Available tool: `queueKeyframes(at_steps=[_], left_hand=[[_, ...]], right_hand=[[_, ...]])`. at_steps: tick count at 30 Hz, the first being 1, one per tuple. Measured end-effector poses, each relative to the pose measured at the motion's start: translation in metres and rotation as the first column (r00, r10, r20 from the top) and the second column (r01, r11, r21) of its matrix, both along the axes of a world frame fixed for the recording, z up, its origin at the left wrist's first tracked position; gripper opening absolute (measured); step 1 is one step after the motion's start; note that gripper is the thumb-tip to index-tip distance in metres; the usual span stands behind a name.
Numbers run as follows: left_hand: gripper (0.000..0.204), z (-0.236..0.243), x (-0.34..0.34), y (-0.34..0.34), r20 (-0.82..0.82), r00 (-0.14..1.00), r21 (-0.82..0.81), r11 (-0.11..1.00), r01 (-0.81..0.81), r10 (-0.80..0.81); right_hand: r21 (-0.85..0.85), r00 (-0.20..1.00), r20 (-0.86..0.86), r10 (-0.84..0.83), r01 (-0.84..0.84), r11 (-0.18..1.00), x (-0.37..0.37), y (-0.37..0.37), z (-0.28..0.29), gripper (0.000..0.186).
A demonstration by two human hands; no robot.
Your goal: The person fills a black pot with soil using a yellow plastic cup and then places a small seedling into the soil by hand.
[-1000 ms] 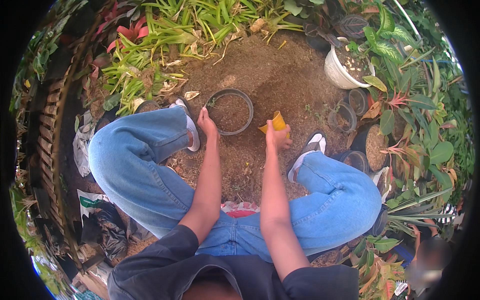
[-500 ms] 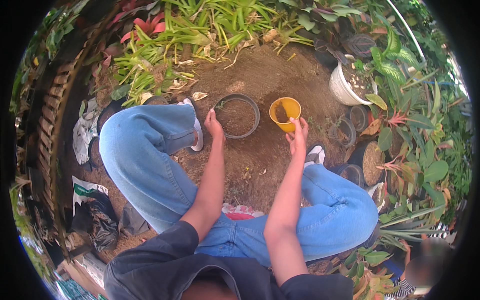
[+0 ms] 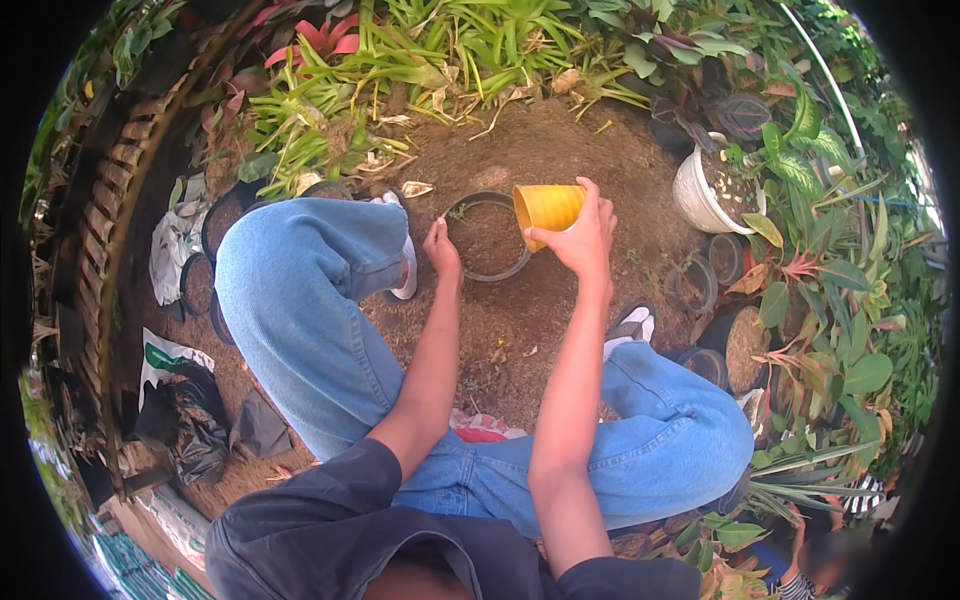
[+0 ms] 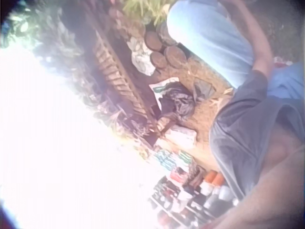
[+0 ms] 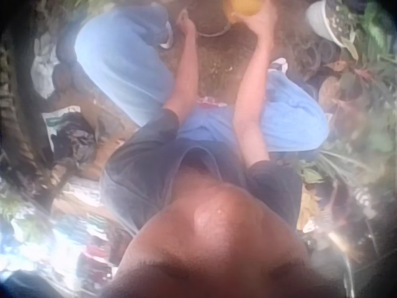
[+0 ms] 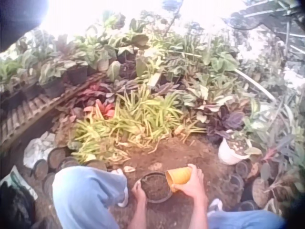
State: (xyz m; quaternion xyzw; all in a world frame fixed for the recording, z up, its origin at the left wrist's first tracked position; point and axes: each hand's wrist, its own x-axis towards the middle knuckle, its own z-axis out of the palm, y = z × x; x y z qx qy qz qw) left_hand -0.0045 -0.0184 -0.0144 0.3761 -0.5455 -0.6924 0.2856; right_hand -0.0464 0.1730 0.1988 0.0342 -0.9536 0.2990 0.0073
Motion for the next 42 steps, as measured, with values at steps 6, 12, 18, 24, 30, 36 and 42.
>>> queueKeyframes(at_steps=[6, 12, 18, 24, 30, 36, 42], left_hand=[[0.039, 0.003, -0.001, 0.003, 0.021, 1.000, 0.001, 1.000, -0.011, 0.011], [0.039, -0.001, -0.001, 0.001, 0.021, 1.000, 0.007, 1.000, -0.018, 0.018], [0.039, 0.003, 0.000, 0.002, 0.044, 0.999, 0.034, 0.999, -0.009, 0.008], [0.039, 0.001, -0.001, 0.001, 0.031, 0.999, 0.008, 1.000, -0.013, 0.013], [0.039, -0.002, -0.001, 0.001, 0.048, 0.999, 0.043, 0.999, -0.001, -0.001], [0.039, 0.004, 0.000, 0.003, 0.035, 0.999, 0.037, 0.999, -0.020, 0.019], [0.036, 0.000, -0.003, 0.001, 0.022, 0.999, 0.065, 0.997, -0.037, 0.035]], right_hand=[[0.145, 0.993, 0.117, -0.018, 0.001, 0.989, 0.009, -0.025, 0.009, 0.115], [0.150, 0.993, 0.117, -0.019, 0.002, 0.989, 0.010, -0.038, 0.011, 0.116], [0.227, 0.993, 0.120, -0.011, -0.016, 0.974, 0.011, -0.044, 0.016, 0.112], [0.255, 0.993, 0.117, -0.029, -0.002, 0.967, 0.012, -0.051, 0.018, 0.111], [0.275, 0.993, 0.107, -0.045, 0.014, 0.961, 0.013, -0.055, 0.020, 0.108], [0.255, 0.994, 0.085, -0.069, 0.045, 0.966, 0.013, -0.055, 0.017, 0.109], [0.104, 0.984, 0.032, -0.174, 0.170, 0.980, 0.001, -0.028, 0.017, 0.108]])
